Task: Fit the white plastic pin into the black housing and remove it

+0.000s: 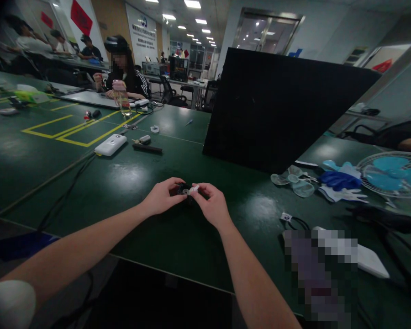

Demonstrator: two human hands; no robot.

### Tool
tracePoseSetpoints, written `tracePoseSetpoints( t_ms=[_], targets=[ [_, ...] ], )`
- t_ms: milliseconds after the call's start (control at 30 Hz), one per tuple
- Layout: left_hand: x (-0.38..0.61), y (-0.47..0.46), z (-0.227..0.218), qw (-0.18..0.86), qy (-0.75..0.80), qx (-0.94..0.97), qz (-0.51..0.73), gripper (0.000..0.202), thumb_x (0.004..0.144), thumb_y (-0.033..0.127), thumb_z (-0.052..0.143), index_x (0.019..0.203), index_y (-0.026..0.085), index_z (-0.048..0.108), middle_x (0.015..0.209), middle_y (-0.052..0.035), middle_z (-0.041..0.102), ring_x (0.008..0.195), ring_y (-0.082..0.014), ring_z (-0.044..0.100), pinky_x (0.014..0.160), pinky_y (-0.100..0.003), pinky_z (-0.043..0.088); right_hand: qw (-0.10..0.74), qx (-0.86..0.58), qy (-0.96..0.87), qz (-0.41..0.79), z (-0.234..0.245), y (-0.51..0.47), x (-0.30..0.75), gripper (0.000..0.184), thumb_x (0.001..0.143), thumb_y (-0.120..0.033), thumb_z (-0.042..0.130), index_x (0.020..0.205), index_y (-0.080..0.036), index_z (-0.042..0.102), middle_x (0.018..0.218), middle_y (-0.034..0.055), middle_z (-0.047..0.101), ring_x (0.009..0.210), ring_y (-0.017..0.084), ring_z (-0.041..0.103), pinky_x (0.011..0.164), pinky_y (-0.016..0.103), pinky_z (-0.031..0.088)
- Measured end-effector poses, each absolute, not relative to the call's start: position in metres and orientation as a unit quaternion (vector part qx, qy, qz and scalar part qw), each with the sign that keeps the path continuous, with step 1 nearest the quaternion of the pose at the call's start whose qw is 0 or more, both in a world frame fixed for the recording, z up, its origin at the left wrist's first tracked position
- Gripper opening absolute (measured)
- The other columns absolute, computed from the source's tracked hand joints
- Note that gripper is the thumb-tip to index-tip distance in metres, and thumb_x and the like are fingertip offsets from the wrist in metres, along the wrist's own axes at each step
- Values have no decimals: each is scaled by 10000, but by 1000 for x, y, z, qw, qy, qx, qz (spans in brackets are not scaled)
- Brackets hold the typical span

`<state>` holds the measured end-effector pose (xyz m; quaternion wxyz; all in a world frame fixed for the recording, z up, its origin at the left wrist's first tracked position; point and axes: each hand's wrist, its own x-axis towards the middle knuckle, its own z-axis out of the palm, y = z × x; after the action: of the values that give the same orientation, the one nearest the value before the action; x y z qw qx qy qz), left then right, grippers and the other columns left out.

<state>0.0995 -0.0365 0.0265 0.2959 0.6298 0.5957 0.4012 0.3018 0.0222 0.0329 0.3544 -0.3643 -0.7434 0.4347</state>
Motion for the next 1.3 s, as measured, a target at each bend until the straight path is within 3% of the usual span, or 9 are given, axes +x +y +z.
tracePoseSetpoints(
  t_ms=[133,233,367,433,500,700,933,1033,1300],
  targets=[
    [100,-37,28,298,592,635,398,460,821,347,722,1251,249,593,1128,-33,724,1005,-196,694,890,-352,569,324,-378,-782,376,36,20,305,321,862,-459,674,1126,-279,707,1272,52,664,1137,254,623,1009,501,480],
    [101,-36,29,297,607,623,394,451,827,360,715,1244,244,591,1098,-39,733,964,-201,702,869,-364,574,361,-391,-744,404,35,26,309,377,870,-541,636,1120,-266,702,1325,64,634,1144,266,618,967,482,509],
    [102,-36,32,297,622,613,385,455,821,368,714,1238,236,588,1082,-53,740,964,-218,707,880,-394,569,466,-418,-597,501,30,45,322,663,928,-730,285,1240,-244,611,1337,115,622,1204,282,603,922,459,540],
    [102,-36,33,301,622,616,378,467,811,365,722,1238,233,590,1089,-61,741,983,-224,706,889,-398,565,476,-434,-552,529,26,55,329,827,890,-789,105,1321,-235,541,1370,136,596,1216,290,602,923,468,539],
    [101,-36,32,305,617,622,372,474,810,362,723,1246,236,589,1112,-65,737,1009,-223,703,897,-393,562,474,-444,-530,546,23,63,336,918,843,-827,34,1362,-228,497,1378,151,585,1219,302,601,925,482,535],
    [97,-33,22,307,612,624,377,487,804,359,732,1255,253,582,1138,-52,730,1055,-218,695,927,-386,554,500,-438,-449,597,17,68,342,921,805,-867,72,1320,-244,515,1302,156,615,1204,321,599,944,530,511],
    [91,-31,22,314,621,614,372,483,814,351,717,1265,248,578,1178,-71,715,1077,-229,686,912,-402,563,491,-430,-465,598,18,67,340,972,782,-877,42,1406,-251,445,1377,158,552,1252,327,561,944,541,525],
    [78,-29,24,290,640,610,367,491,825,366,703,1280,248,564,1174,-67,712,1027,-216,694,874,-378,567,504,-418,-423,627,20,64,338,935,788,-880,110,1404,-255,433,1393,151,541,1266,320,554,969,532,522],
    [-16,-46,41,5,733,638,236,479,832,351,661,1297,308,555,1193,-62,671,1019,-277,665,869,-397,517,528,-397,-358,660,27,59,332,852,789,-878,212,1324,-270,475,1385,145,546,1286,322,540,982,542,522]
  ],
)
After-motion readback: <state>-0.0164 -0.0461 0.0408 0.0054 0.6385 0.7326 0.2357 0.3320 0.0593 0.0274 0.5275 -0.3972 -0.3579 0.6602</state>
